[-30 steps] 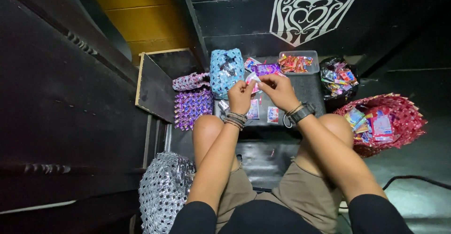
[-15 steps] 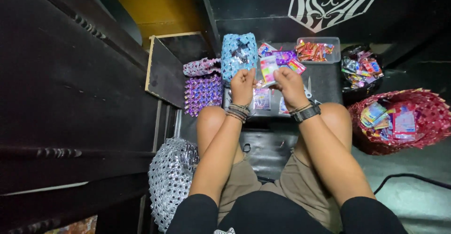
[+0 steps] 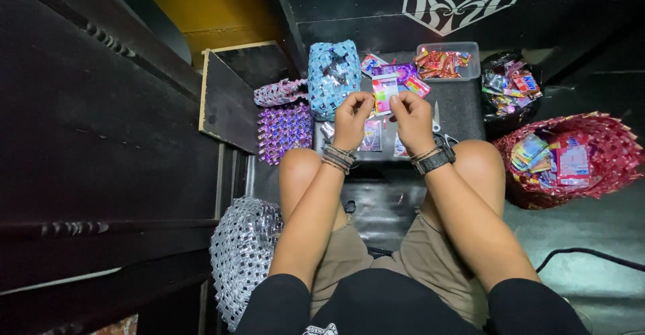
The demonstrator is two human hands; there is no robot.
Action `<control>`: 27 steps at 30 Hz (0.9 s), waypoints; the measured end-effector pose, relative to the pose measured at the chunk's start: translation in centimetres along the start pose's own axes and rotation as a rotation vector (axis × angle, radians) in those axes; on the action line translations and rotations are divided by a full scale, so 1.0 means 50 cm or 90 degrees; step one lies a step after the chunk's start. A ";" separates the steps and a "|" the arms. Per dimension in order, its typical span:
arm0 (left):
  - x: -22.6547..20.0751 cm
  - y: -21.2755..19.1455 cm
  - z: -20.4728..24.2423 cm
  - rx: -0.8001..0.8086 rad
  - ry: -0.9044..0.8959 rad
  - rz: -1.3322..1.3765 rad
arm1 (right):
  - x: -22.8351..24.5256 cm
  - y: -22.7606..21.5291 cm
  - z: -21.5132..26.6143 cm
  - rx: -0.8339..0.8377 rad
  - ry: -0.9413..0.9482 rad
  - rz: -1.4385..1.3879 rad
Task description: The person uses shears to cut plastic packaging, folds several small colorful packets by hand, and places them into a blue patterned pouch.
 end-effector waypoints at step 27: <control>-0.004 -0.004 0.009 0.031 0.021 -0.057 | 0.052 0.024 0.025 0.032 -0.063 0.005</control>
Point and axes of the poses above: each hand's wrist, its own z-axis away from the middle knuckle, its own y-axis out of the palm, x = y × z, the point moved 1 cm from there along -z, towards the middle knuckle, and after that the axes turned 13 degrees about -z, right-handed, at the moved point
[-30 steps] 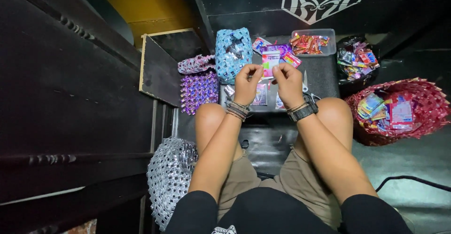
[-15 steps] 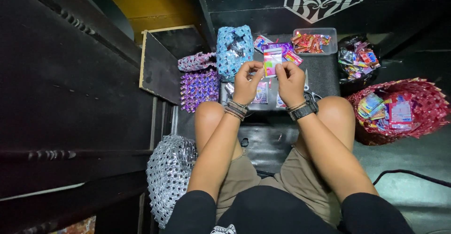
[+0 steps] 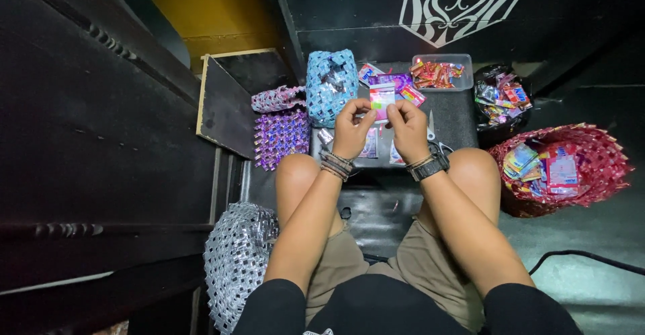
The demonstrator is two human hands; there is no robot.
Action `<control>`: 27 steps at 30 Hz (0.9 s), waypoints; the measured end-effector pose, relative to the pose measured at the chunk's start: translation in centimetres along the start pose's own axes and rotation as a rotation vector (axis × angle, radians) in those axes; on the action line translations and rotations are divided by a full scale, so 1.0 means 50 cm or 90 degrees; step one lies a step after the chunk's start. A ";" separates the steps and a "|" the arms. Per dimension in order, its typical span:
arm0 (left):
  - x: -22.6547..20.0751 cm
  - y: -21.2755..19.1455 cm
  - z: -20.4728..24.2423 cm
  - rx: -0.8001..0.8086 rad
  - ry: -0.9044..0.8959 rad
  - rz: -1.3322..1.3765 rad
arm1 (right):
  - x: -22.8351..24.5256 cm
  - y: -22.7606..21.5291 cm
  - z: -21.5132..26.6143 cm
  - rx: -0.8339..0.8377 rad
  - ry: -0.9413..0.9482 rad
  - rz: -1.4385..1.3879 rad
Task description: The person uses shears to cut plastic packaging, folds several small colorful packets by hand, and places them into a blue patterned pouch.
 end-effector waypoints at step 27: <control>-0.034 -0.004 0.006 0.134 -0.062 0.125 | -0.052 -0.012 -0.003 0.122 0.070 -0.009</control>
Point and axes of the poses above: each hand's wrist, its own z-axis away from the middle knuckle, its own y-axis out of the palm, x = y × z, the point moved 1 cm from there along -z, towards the middle knuckle, and after that the axes turned 13 degrees about -z, right-handed, at the moved point
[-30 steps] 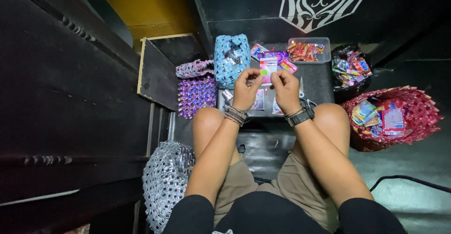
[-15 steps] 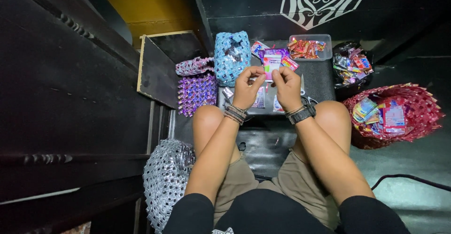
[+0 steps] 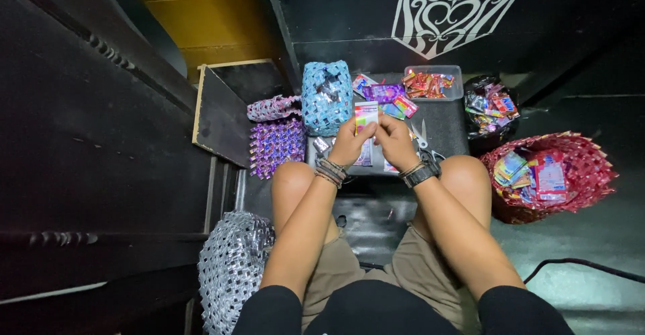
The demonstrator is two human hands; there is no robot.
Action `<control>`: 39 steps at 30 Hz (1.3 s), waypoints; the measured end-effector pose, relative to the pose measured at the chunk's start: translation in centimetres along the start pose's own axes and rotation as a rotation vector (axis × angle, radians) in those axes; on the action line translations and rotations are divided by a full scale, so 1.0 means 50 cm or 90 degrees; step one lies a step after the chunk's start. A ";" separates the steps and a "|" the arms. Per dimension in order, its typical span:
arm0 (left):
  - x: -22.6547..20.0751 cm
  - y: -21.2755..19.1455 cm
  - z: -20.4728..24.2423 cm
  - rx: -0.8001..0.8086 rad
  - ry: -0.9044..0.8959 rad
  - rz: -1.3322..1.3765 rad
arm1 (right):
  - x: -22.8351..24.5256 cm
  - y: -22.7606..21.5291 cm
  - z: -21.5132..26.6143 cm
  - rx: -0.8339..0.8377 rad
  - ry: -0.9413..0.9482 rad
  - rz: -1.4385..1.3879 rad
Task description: The person uses shears to cut plastic packaging, folds several small colorful packets by hand, and places them into a blue patterned pouch.
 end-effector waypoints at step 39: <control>-0.071 -0.033 0.009 -0.114 0.060 -0.156 | -0.237 -0.306 0.114 0.014 0.333 0.879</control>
Point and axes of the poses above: each hand's wrist, its own z-axis away from the middle knuckle, its own y-axis out of the palm, x = y × z, the point moved 1 cm from there along -z, towards the middle knuckle, and after that the axes turned 13 degrees about -z, right-handed, at the moved point
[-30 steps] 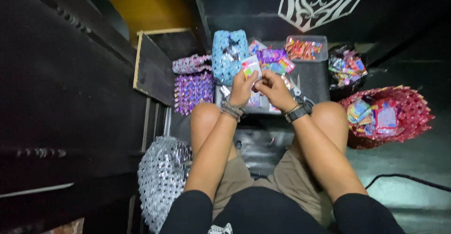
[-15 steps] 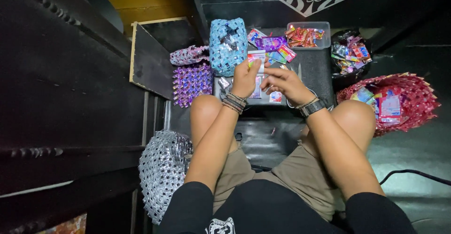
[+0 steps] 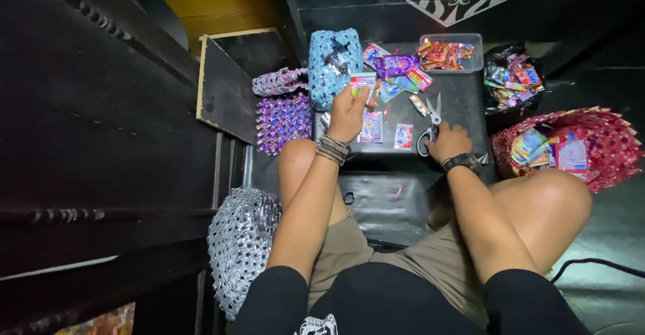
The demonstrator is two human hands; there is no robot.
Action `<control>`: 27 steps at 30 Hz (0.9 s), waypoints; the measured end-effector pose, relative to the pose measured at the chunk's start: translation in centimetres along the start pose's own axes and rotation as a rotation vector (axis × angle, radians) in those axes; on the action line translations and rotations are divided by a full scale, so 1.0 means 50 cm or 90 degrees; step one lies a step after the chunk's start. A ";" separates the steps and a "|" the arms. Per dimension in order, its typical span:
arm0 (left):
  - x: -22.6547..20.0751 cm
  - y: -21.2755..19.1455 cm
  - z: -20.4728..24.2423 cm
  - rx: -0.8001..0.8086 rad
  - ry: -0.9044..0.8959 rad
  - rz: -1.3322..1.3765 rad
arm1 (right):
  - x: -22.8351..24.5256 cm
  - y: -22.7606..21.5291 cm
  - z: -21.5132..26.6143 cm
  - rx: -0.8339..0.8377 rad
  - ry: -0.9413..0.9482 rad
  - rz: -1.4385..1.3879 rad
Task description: The person uses shears to cut plastic packaging, folds several small colorful packets by hand, and places them into a blue patterned pouch.
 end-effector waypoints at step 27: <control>0.053 -0.015 -0.047 0.133 -0.096 -0.057 | 0.243 -0.449 0.106 0.171 -0.271 -0.527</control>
Point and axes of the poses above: each hand's wrist, its own z-axis away from the middle knuckle, its own y-axis out of the palm, x = y × z, the point moved 1 cm from there along -z, towards the middle knuckle, and after that the axes turned 13 degrees about -z, right-handed, at the moved point
